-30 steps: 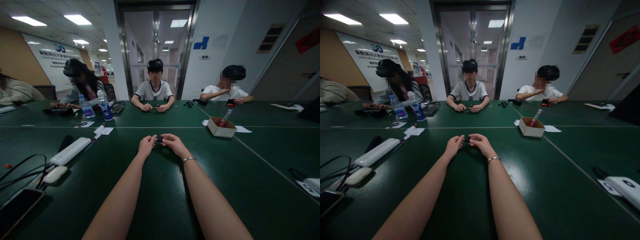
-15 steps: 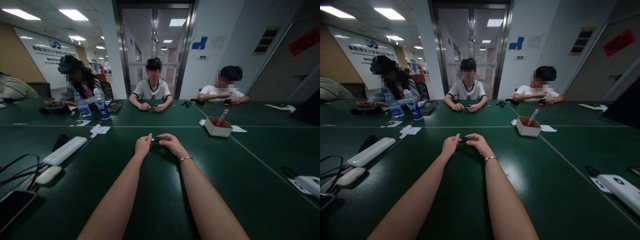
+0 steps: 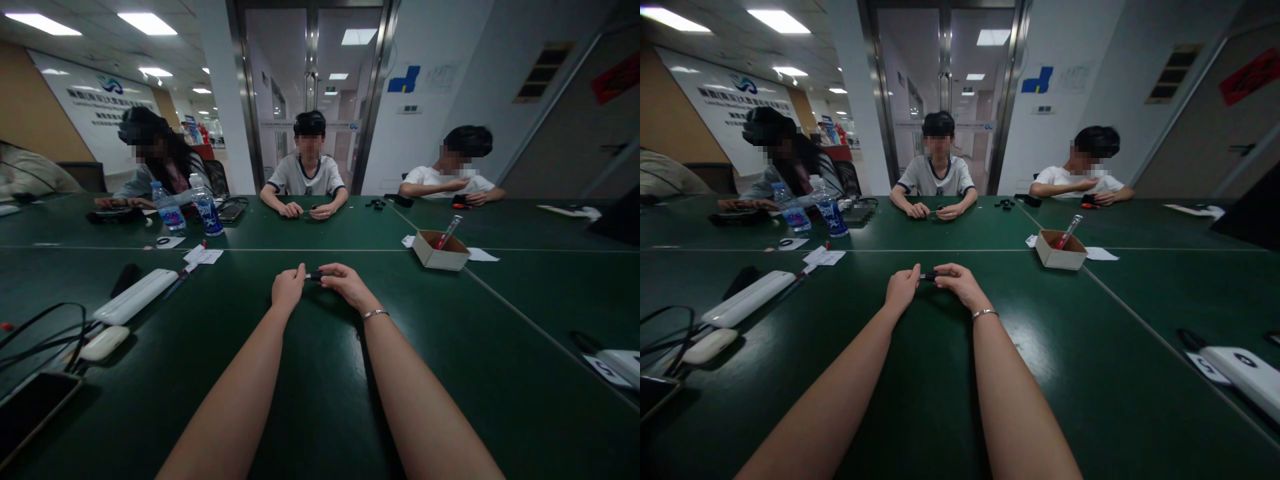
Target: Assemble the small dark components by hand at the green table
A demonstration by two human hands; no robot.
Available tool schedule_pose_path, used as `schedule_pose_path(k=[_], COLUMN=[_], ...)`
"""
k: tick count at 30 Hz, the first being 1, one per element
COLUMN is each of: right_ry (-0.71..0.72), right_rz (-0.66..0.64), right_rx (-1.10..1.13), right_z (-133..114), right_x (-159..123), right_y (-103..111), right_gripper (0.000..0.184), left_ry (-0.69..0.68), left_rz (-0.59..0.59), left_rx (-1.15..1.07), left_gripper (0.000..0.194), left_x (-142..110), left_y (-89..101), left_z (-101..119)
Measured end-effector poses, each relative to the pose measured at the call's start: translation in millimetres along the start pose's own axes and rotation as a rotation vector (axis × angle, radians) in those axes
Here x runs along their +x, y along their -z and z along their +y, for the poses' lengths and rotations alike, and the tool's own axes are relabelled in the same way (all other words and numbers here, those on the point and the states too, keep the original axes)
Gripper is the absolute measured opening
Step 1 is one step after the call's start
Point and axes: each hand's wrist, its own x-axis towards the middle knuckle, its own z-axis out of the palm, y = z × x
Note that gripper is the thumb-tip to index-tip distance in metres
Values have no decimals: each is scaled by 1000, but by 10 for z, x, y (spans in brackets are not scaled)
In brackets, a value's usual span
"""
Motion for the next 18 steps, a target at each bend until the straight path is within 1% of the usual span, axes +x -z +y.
schedule_pose_path(k=[10, 15, 18], right_ry=[-24, -30, -20], right_rz=[-12, -1, 25], right_rx=[91, 107, 109], right_z=[-22, -25, -15], right_x=[-11, -12, -5], right_y=[-12, -17, -10], right_gripper=[33, 34, 33], left_ry=[-85, -127, -173], left_rz=[66, 59, 30], left_rx=[-13, -68, -157], left_gripper=[52, 49, 43], left_x=[35, 57, 91], left_y=[-40, -68, -94], left_z=[-52, -110, -159])
